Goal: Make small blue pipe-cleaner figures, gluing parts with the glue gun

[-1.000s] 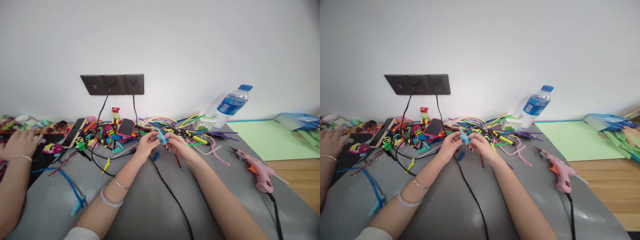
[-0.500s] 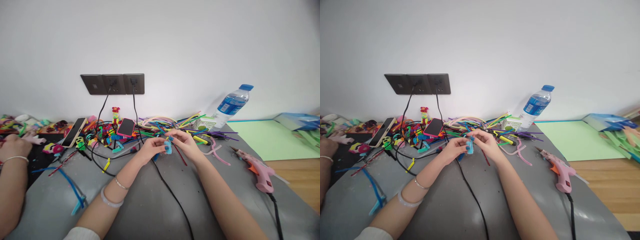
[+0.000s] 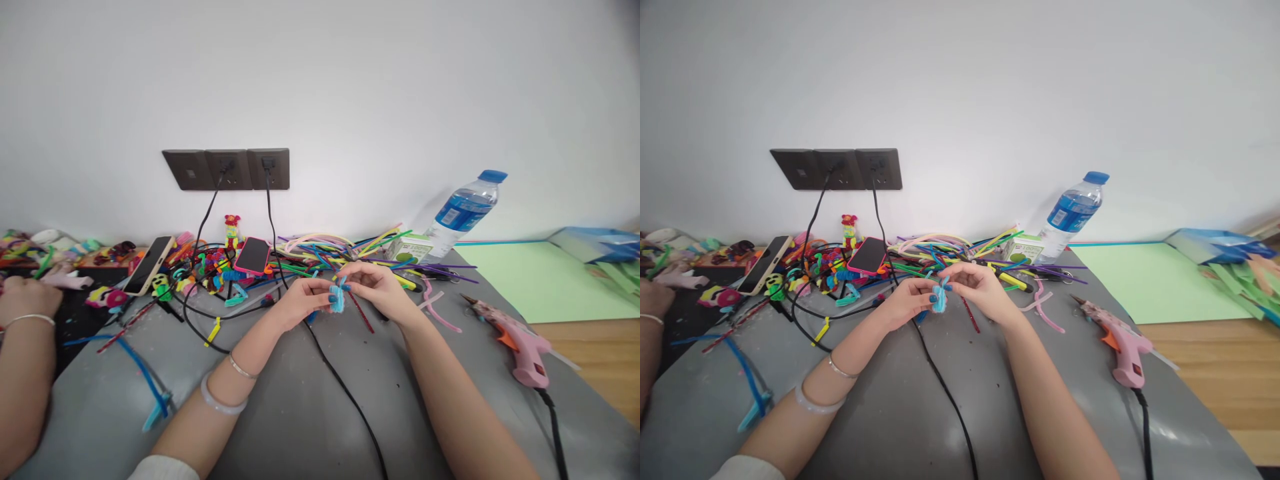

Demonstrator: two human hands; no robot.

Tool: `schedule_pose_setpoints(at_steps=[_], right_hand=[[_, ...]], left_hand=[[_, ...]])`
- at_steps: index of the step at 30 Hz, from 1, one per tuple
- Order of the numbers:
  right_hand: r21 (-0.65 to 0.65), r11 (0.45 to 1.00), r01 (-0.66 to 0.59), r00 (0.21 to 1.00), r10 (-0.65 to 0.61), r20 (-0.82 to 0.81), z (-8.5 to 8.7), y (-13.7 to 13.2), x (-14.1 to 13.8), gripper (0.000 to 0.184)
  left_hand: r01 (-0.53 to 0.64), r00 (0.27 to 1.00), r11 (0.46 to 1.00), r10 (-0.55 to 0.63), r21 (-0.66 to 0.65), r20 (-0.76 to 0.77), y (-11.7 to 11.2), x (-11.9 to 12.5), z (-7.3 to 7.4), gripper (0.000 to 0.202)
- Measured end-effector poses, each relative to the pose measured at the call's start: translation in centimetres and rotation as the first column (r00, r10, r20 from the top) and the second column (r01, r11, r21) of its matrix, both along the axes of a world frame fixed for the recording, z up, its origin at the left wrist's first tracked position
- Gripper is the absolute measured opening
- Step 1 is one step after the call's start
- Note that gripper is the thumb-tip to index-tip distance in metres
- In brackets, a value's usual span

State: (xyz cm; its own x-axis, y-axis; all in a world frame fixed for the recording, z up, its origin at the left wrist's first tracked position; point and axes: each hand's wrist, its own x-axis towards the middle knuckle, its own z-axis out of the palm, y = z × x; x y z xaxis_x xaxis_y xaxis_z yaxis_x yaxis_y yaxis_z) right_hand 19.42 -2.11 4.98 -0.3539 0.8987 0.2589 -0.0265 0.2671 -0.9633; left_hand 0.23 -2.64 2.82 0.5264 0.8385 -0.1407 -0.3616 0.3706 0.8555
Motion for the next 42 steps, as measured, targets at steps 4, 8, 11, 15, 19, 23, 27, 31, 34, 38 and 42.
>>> schedule_pose_setpoints(at_steps=[4,8,11,15,19,23,27,31,34,38,42], right_hand=[[0.094,0.994,0.061,0.997,-0.065,0.049,0.2,-0.1,-0.2,0.019],[0.211,0.972,0.105,0.986,-0.130,0.106,0.3,-0.1,-0.4,0.015],[0.312,0.941,0.133,0.959,-0.201,0.198,0.4,-0.3,-0.7,0.011],[0.445,0.883,0.153,0.926,-0.285,0.247,0.5,-0.7,-1.4,0.009],[0.463,0.868,0.179,0.922,-0.311,0.228,0.2,-0.9,-1.9,0.008],[0.441,0.874,0.206,0.928,-0.318,0.195,0.0,-0.9,-2.2,0.008],[0.426,0.877,0.222,0.940,-0.308,0.144,0.0,-0.7,-2.1,0.012],[0.428,0.863,0.267,0.932,-0.345,0.113,-0.3,-0.5,-1.9,0.009],[0.426,0.854,0.299,0.926,-0.367,0.086,-0.4,-0.3,-1.7,0.005],[0.484,0.826,0.288,0.919,-0.380,0.102,-0.4,-0.3,-1.7,0.006],[0.494,0.826,0.270,0.926,-0.364,0.104,-0.6,-0.2,-1.7,0.007]], left_hand=[[-0.011,1.000,1.000,0.011,0.014,-0.018,0.1,0.0,0.0,0.040],[-0.040,0.999,0.999,0.042,0.033,-0.035,0.2,-0.1,0.0,0.041],[-0.075,0.996,0.997,0.077,0.036,-0.043,0.3,-0.1,0.0,0.043],[-0.140,0.989,0.990,0.141,0.031,-0.039,0.3,-0.1,0.0,0.042],[-0.171,0.985,0.984,0.173,0.038,-0.030,0.3,0.0,0.0,0.041],[-0.214,0.976,0.977,0.215,0.020,-0.034,0.3,0.0,-0.1,0.040],[-0.265,0.964,0.964,0.265,0.007,-0.007,0.4,0.1,-0.1,0.040],[-0.272,0.962,0.961,0.273,0.037,-0.002,0.5,0.2,0.0,0.041],[-0.273,0.962,0.961,0.274,0.041,-0.009,0.5,0.2,-0.2,0.043],[-0.284,0.959,0.958,0.284,0.038,0.002,0.5,0.2,-0.4,0.042],[-0.299,0.954,0.953,0.299,0.039,0.012,0.6,0.2,-0.4,0.039]])
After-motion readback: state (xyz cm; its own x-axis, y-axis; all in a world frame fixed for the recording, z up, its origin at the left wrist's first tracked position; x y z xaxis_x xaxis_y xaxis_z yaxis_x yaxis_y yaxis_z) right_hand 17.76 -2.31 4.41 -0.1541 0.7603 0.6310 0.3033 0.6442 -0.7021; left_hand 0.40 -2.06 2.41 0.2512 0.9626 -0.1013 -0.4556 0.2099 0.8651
